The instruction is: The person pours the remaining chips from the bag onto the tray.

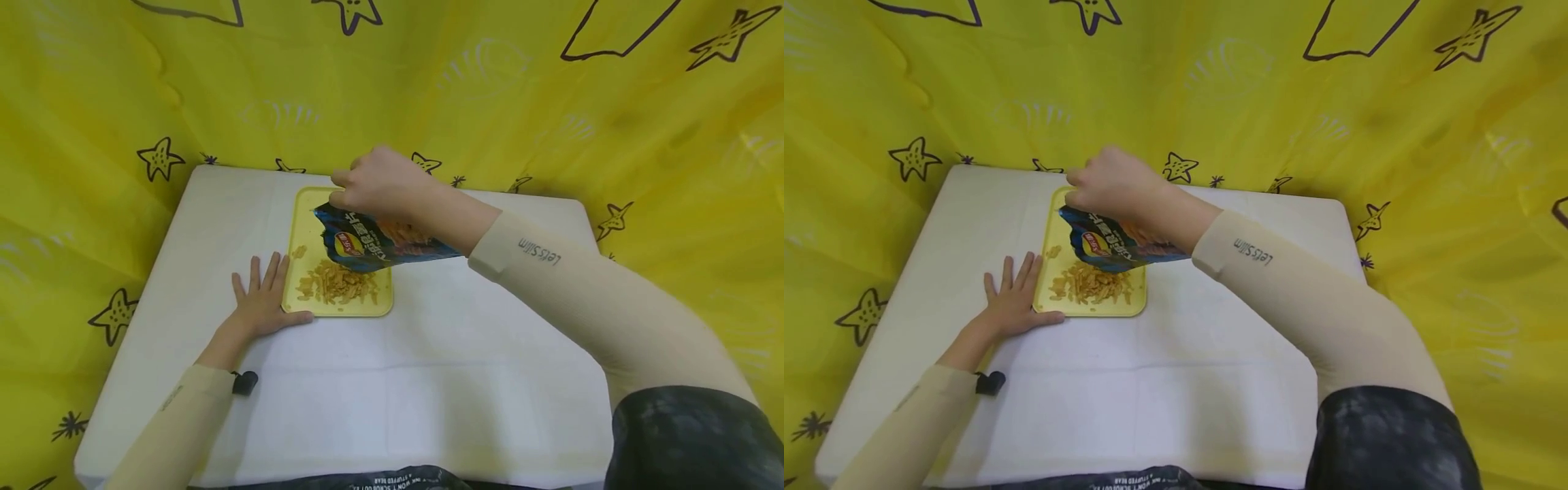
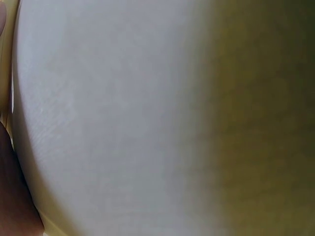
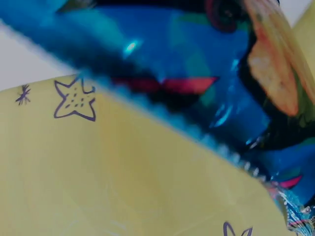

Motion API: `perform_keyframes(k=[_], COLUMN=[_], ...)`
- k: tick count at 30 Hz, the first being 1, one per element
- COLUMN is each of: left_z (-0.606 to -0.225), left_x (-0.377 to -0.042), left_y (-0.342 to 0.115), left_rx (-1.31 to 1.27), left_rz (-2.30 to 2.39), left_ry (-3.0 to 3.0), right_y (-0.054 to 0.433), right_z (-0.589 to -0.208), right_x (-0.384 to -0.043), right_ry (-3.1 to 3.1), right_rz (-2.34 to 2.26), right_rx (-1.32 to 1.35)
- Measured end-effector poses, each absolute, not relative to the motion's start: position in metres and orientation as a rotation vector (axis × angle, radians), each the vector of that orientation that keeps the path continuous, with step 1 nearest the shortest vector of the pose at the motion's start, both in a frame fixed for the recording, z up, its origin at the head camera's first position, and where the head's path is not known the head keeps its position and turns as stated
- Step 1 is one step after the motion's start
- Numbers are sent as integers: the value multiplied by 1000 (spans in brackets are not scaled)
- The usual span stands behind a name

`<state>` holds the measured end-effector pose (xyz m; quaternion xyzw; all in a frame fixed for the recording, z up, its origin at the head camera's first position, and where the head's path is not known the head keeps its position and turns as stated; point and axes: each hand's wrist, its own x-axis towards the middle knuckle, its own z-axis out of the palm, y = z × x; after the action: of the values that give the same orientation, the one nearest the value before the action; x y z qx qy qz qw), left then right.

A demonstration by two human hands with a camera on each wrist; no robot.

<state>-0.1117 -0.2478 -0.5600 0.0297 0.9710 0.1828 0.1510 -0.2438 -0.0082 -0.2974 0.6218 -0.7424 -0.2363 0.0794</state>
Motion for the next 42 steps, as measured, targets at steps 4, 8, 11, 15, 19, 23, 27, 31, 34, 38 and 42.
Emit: perform_keyframes(k=[4, 8, 11, 15, 19, 23, 27, 31, 34, 38, 42], left_z=[-560, -561, -560, -559, -559, -558, -556, -557, -557, -557, -558], left_x=[-111, -111, -110, -110, -110, -110, -109, -109, -110, -111, -111], left_y=[-248, -247, -246, -245, -246, -245, -245, -245, -245, -246, -246], left_rx=[76, 81, 86, 82, 81, 76, 74, 75, 69, 71, 76], left_rz=[519, 523, 534, 532, 528, 532, 536, 536, 526, 521, 537], left_ry=[2792, 2792, 2779, 2773, 2783, 2784, 2780, 2775, 2777, 2789, 2787], right_y=[-9, -7, -5, -3, 0, 2, 4, 11, 19, 21, 14], right_z=[-299, -300, -300, -301, -302, -302, -301, -301, -302, -303, -304], right_x=[-243, -243, -242, -241, -240, -239, -241, -242, -243, -244, -244], right_ry=[-2202, -2189, -2199, -2202, -2182, -2177, -2170, -2174, -2174, -2142, -2127], right_rz=[-753, -781, -764, -715, -714, -750, -718, -644, -609, -568, -593], right_rx=[1891, 1900, 1894, 1875, 1887, 1899, 1894, 1860, 1819, 1798, 1841])
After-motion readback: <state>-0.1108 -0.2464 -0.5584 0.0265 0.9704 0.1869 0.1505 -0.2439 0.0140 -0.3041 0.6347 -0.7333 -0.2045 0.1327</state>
